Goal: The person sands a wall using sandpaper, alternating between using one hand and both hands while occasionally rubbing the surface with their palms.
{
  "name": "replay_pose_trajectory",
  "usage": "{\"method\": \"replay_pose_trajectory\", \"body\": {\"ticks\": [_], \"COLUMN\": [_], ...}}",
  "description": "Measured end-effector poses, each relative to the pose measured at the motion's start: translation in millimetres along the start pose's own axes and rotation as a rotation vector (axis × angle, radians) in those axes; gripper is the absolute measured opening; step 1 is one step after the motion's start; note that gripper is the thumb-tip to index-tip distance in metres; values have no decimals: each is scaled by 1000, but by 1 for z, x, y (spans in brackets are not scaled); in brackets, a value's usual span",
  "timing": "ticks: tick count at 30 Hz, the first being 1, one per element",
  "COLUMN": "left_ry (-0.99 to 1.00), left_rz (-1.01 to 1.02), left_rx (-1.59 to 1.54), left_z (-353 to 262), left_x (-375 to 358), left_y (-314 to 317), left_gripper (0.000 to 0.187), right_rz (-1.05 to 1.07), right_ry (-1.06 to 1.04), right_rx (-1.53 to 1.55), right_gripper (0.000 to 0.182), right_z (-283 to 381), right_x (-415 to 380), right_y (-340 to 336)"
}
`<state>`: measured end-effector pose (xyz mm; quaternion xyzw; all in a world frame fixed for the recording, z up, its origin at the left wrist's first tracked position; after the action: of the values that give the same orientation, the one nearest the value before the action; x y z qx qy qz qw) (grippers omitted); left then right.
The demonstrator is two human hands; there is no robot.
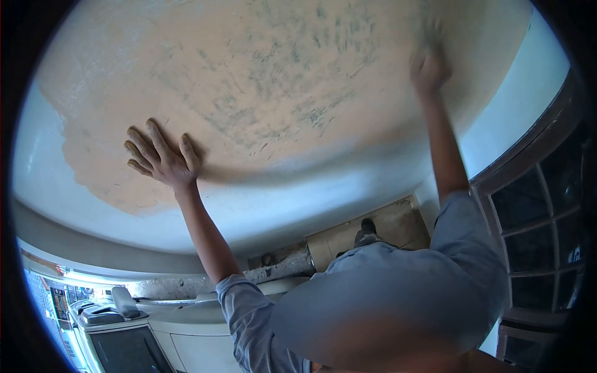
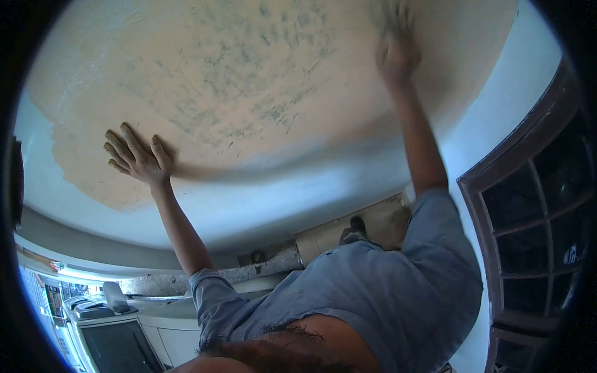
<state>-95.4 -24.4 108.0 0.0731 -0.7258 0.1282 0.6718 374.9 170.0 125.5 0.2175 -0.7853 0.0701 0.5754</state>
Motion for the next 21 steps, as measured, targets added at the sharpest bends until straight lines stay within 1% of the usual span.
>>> {"method": "replay_pose_trajectory", "body": {"ticks": [1, 2, 3, 4, 6, 8, 10, 12, 13, 15, 17, 19, 20, 21], "left_ry": [6, 5, -1, -6, -20, -19, -4, -8, -46, -61, -65, -39, -29, -38], "left_rz": [11, 7, 1, 8, 5, -5, -19, -4, -18, -2, -1, -10, -37, -57], "left_rx": [1, -3, -8, -8, -20, -33, -75, -78, -88, -113, -124, -129, -117, -130], "left_z": [1, 1, 0, 0, -1, -2, 0, 1, 4, 8, 7, 6, 6, 5], "left_x": [0, 0, 0, 1, 0, 0, 1, 0, -1, -5, -4, -3, -3, -3], "left_y": [-1, -1, 1, 2, 0, 2, 2, 0, 4, 4, 6, 7, 8, 9], "left_gripper": [68, 68, 68, 68, 67, 67, 64, 65, 63, 62, 62, 64, 65, 65], "right_rz": [132, 51, -33, -25, 321, 5, 73, 110, 128, 80, 176, 463, 472, 222], "right_ry": [251, 232, 210, 207, 382, 90, 55, 7, -6, -75, -107, 160, 161, 108], "right_rx": [12, 131, 249, 250, -33, 39, 226, 274, 266, 220, 109, 2, -7, 111], "right_gripper": [34, 36, 39, 39, 35, 37, 40, 42, 43, 43, 42, 44, 44, 40], "right_z": [-9, -12, -13, -20, -27, 25, 68, 75, 74, 52, 15, -28, -15, 18], "right_x": [31, 79, 111, 103, 65, 27, -41, -71, -75, -16, 46, 102, 120, 142], "right_y": [7, 7, 10, 17, 29, 12, -8, -19, -16, -2, 15, 37, 34, 33]}}
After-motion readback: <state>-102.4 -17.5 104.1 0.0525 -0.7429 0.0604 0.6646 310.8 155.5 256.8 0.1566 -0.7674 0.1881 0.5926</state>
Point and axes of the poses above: each hand's wrist, its own x-axis towards the middle knuckle, its own y-axis out of the palm, z = x × y, the point moved 1 cm from there along x, towards the middle knuckle, and after that the axes turned 10 degrees about -y, right-handed, at the moved point
